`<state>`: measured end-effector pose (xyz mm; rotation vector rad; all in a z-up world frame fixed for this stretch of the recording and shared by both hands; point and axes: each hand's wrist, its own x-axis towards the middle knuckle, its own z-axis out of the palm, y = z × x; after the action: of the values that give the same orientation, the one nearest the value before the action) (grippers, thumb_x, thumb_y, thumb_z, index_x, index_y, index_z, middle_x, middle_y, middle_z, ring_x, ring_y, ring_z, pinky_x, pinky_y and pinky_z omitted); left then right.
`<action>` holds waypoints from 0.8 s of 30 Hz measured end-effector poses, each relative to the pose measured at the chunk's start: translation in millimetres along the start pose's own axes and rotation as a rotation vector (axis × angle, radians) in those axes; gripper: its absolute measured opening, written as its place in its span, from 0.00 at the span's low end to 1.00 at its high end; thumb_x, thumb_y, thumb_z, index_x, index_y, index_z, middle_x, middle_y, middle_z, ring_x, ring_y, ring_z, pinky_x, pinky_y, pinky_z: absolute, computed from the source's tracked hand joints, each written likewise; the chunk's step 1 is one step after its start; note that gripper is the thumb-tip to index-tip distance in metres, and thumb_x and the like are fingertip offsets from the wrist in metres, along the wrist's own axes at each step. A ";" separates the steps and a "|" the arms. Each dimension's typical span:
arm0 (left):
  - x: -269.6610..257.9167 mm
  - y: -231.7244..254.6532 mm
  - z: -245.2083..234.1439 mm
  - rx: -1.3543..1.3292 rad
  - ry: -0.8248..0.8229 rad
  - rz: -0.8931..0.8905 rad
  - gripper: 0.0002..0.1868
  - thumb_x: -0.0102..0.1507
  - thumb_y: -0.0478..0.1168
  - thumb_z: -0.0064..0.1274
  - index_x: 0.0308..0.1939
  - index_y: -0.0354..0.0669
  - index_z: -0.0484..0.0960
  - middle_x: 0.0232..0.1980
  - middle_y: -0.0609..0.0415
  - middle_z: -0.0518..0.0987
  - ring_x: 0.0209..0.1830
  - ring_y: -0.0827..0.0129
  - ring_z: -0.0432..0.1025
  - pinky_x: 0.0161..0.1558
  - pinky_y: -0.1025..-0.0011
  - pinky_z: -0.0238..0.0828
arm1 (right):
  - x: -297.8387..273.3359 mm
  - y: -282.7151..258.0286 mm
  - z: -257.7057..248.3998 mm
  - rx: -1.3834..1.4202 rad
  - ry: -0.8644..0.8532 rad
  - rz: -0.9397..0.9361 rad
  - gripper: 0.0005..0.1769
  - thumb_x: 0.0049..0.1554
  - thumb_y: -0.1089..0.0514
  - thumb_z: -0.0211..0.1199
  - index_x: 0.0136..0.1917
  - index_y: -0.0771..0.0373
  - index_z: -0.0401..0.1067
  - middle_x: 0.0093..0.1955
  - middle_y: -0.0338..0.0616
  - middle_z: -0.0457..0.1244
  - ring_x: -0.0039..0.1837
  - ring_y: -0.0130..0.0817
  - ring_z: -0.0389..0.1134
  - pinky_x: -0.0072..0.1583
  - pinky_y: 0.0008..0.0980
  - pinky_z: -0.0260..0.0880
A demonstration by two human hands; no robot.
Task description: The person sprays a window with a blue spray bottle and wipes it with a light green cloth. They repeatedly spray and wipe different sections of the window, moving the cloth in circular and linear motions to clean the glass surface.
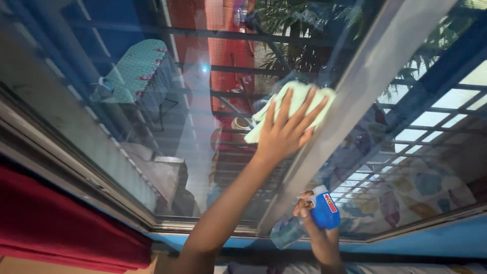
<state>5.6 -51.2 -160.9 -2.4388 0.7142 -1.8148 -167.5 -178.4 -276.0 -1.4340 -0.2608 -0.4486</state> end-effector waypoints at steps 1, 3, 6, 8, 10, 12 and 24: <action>-16.2 5.1 8.2 -0.014 -0.006 -0.005 0.33 0.73 0.58 0.44 0.83 0.71 0.60 0.84 0.60 0.59 0.81 0.51 0.56 0.78 0.46 0.44 | -0.7 -0.3 -4.0 -0.022 -0.006 -0.015 0.13 0.60 0.67 0.58 0.59 0.69 0.67 0.44 0.44 0.64 0.48 0.32 0.67 0.56 0.34 0.68; -55.4 13.8 25.9 -0.020 -0.030 0.001 0.32 0.72 0.59 0.45 0.81 0.71 0.62 0.82 0.61 0.61 0.79 0.51 0.58 0.77 0.44 0.47 | -2.5 0.7 -10.4 0.024 -0.003 0.030 0.13 0.60 0.68 0.58 0.59 0.69 0.67 0.43 0.45 0.63 0.48 0.33 0.67 0.55 0.35 0.68; -128.5 24.1 45.6 -0.012 -0.066 0.032 0.30 0.72 0.60 0.45 0.79 0.73 0.65 0.81 0.66 0.63 0.75 0.54 0.59 0.75 0.42 0.47 | -8.7 1.3 -18.2 0.043 -0.005 0.025 0.14 0.59 0.69 0.58 0.60 0.70 0.67 0.44 0.45 0.63 0.49 0.33 0.66 0.54 0.35 0.68; -172.5 31.9 54.2 -0.076 -0.114 0.018 0.30 0.70 0.58 0.47 0.78 0.76 0.66 0.79 0.69 0.65 0.74 0.57 0.60 0.74 0.40 0.47 | -11.0 1.5 -23.3 0.041 0.005 0.018 0.15 0.59 0.69 0.58 0.60 0.71 0.68 0.44 0.45 0.63 0.49 0.33 0.67 0.55 0.35 0.68; -201.6 38.7 58.1 -0.103 -0.185 -0.003 0.30 0.69 0.58 0.49 0.77 0.76 0.67 0.78 0.68 0.65 0.74 0.56 0.59 0.74 0.37 0.45 | -12.4 1.7 -28.5 0.037 0.030 0.036 0.15 0.58 0.69 0.58 0.59 0.70 0.68 0.44 0.44 0.63 0.49 0.33 0.67 0.54 0.35 0.68; -203.6 39.5 63.9 -0.124 -0.207 -0.023 0.31 0.67 0.57 0.49 0.76 0.77 0.68 0.78 0.68 0.65 0.75 0.55 0.57 0.73 0.35 0.42 | -12.6 2.7 -33.6 0.043 0.018 0.019 0.15 0.59 0.69 0.59 0.60 0.70 0.68 0.44 0.44 0.63 0.49 0.33 0.67 0.54 0.34 0.68; 76.7 -20.4 -31.3 -0.153 -0.002 -0.131 0.32 0.73 0.54 0.49 0.82 0.72 0.62 0.85 0.59 0.55 0.85 0.47 0.48 0.78 0.34 0.26 | 6.9 1.5 -48.9 0.022 0.103 -0.039 0.15 0.58 0.69 0.59 0.60 0.71 0.69 0.43 0.46 0.65 0.48 0.34 0.68 0.53 0.35 0.68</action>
<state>1.0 -53.4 -75.8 -2.6422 0.7362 -1.8670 -165.3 -227.6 -280.6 -1.3816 -0.2108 -0.5480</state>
